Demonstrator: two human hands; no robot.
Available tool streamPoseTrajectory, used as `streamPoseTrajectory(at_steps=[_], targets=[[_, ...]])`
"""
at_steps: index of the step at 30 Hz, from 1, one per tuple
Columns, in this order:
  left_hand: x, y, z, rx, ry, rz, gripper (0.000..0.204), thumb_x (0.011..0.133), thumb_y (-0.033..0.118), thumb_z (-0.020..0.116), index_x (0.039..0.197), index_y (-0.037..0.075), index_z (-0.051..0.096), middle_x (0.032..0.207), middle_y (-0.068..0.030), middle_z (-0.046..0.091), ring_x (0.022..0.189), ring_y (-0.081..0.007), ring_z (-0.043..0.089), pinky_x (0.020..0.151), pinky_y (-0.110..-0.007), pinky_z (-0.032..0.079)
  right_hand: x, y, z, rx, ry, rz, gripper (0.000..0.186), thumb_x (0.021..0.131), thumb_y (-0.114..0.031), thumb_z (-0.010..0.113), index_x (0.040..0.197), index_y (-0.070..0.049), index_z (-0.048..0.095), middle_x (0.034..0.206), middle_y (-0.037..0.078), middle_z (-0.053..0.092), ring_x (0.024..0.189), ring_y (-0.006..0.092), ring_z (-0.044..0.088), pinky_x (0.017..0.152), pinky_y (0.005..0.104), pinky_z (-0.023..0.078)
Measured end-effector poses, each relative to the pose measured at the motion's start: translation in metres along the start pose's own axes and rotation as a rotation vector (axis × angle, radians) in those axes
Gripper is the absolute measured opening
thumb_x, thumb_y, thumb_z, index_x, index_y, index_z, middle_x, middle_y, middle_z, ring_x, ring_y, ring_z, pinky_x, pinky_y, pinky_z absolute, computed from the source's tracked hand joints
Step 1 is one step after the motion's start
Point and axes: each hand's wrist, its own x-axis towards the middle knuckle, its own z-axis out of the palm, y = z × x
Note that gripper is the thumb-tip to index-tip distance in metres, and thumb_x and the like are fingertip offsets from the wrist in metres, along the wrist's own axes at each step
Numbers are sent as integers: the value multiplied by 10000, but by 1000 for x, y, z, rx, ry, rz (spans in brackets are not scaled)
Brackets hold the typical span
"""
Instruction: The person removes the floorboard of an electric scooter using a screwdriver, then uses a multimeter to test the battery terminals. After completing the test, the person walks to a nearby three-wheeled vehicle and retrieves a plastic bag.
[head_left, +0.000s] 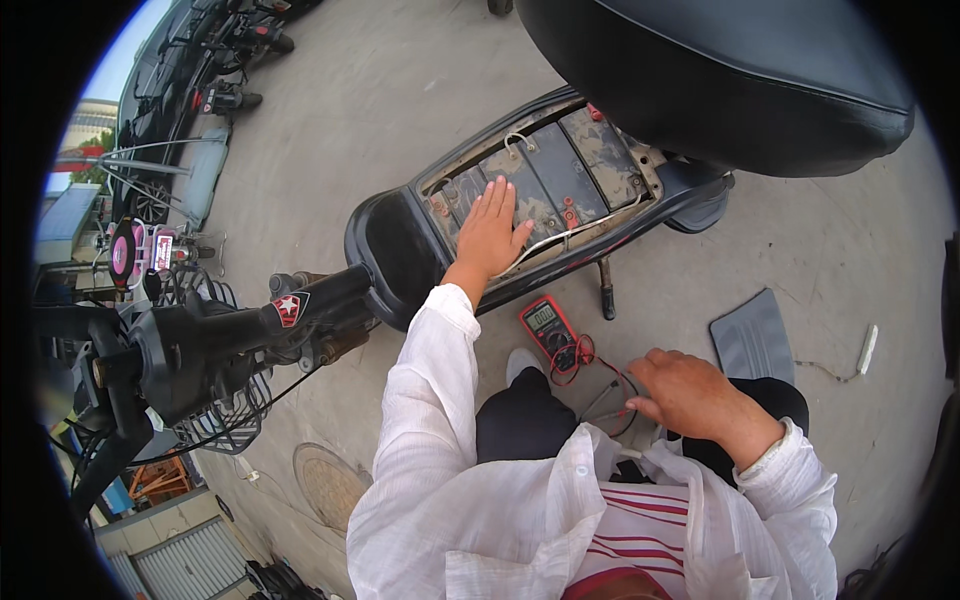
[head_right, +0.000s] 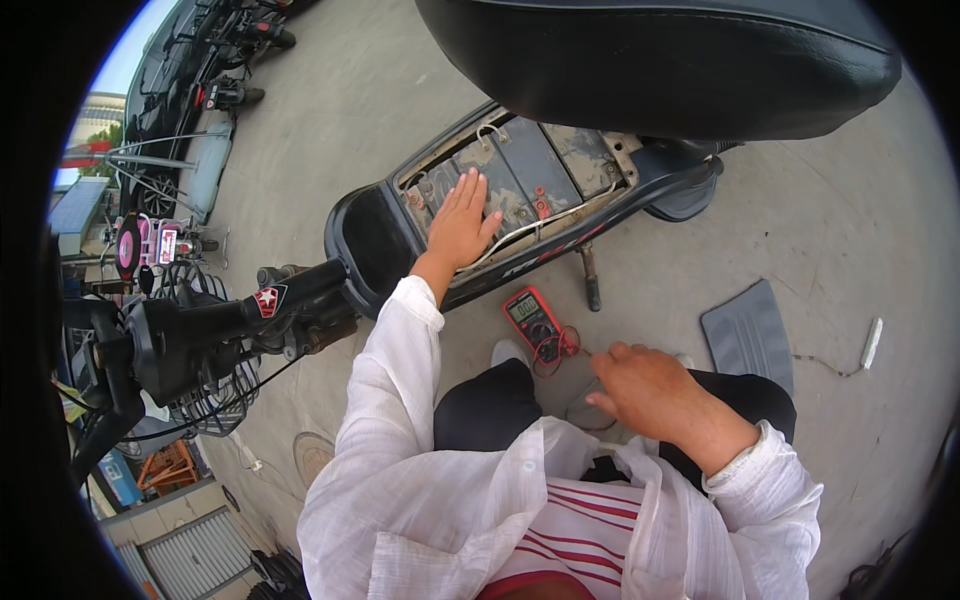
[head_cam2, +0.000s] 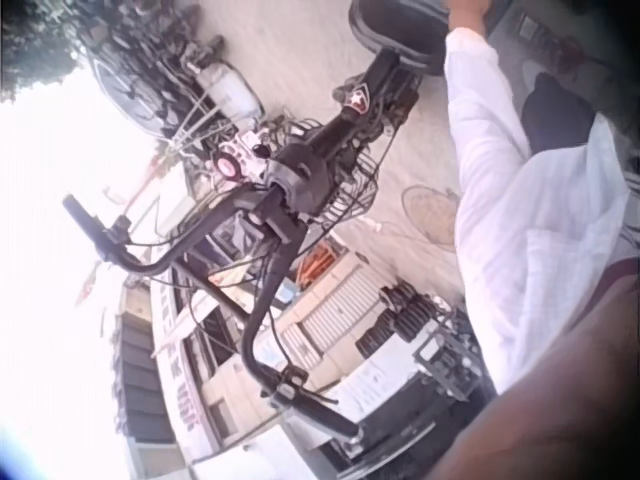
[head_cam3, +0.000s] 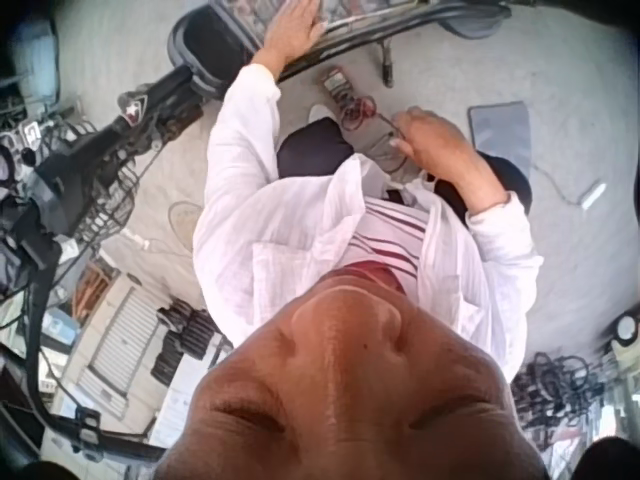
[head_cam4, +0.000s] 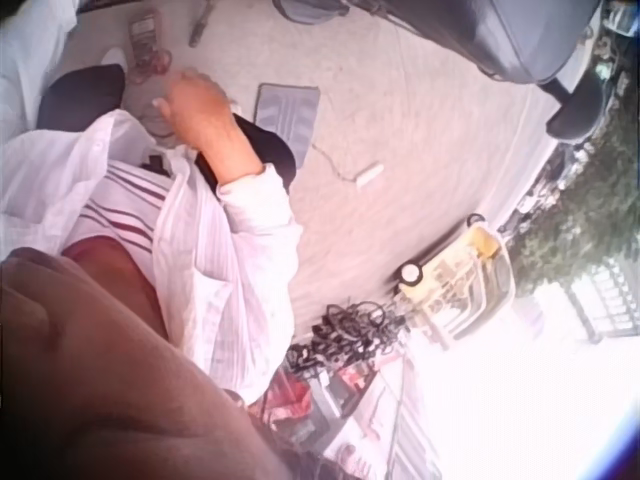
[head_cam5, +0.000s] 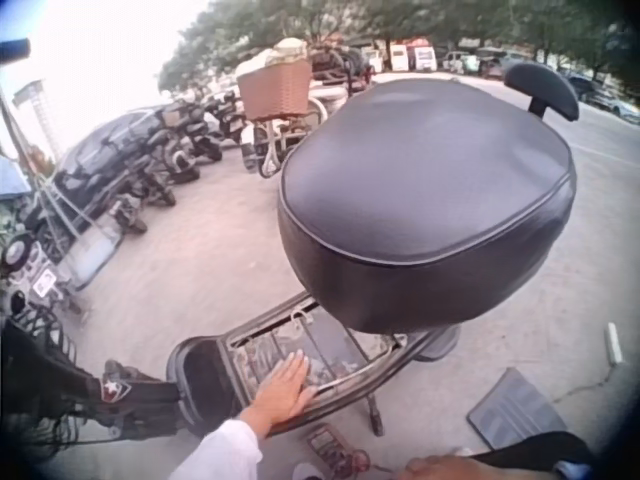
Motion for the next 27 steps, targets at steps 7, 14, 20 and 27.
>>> streamPoseTrajectory(at_steps=[7, 14, 20, 27], targets=[[3, -14, -13, 189, 12, 44, 649, 973, 431, 455, 1474, 37, 337, 1560, -121, 295, 1437, -253, 283, 1181, -393, 209, -3, 1, 4, -13, 14, -16, 359, 851, -277, 687, 1078, -21, 575, 954, 163, 600, 907, 351, 618, 768, 432, 515], [7, 10, -16, 25, -147, 363, 643, 972, 400, 463, 1480, 32, 319, 1549, -139, 306, 1432, -283, 290, 1175, -404, 220, -5, 8, 0, -7, 63, -14, 356, 846, -281, 690, 1063, -20, 582, 943, 158, 600, 895, 348, 622, 761, 427, 517], [12, -18, -12, 172, -6, 104, 630, 965, 366, 485, 1478, 39, 324, 1552, -140, 299, 1431, -272, 288, 1174, -407, 225, -13, 5, 0, 9, 39, -25, 338, 846, -279, 687, 1023, -15, 573, 941, 167, 597, 873, 350, 627, 751, 430, 520], [-29, -28, -31, 203, -169, 291, 610, 953, 367, 514, 1480, 107, 353, 1554, -54, 319, 1434, -236, 288, 1174, -390, 231, -19, 5, -7, 65, 75, -38, 319, 845, -279, 685, 970, -11, 568, 945, 175, 593, 894, 349, 623, 768, 432, 515]])
